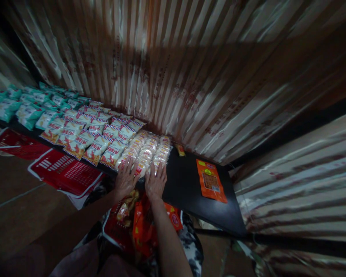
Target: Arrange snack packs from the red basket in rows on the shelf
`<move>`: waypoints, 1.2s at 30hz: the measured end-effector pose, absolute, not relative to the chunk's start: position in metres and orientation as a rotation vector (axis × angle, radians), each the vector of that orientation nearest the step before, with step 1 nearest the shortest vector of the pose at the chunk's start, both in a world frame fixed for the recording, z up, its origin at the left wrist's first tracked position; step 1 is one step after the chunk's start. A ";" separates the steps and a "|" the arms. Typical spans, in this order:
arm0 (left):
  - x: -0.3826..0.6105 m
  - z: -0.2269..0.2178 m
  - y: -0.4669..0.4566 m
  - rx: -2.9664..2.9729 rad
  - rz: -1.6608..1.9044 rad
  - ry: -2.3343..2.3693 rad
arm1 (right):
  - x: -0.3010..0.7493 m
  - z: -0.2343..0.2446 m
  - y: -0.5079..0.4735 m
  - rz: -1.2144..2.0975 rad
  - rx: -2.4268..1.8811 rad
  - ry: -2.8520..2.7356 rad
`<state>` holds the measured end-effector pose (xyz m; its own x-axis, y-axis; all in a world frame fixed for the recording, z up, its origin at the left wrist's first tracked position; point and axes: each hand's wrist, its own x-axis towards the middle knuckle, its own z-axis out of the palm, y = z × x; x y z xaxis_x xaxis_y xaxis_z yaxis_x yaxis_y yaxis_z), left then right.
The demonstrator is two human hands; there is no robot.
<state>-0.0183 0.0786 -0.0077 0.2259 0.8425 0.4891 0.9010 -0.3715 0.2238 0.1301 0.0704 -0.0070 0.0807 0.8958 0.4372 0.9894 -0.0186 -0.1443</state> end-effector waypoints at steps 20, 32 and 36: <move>-0.027 -0.007 0.081 -2.480 -0.837 -1.629 | 0.125 -0.005 0.072 -0.239 -1.950 -1.776; -0.032 -0.013 0.085 -2.507 -0.860 -1.593 | 0.102 -0.025 -0.026 0.002 -1.666 -1.743; -0.036 -0.013 0.075 -2.494 -0.944 -1.633 | 0.097 -0.049 -0.061 0.134 -1.742 -1.758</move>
<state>-0.0355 0.0747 -0.0129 0.2722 0.8285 0.4894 0.8373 -0.4546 0.3037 0.0969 -0.0612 -0.0494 0.0950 0.9249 0.3682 0.8582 0.1113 -0.5012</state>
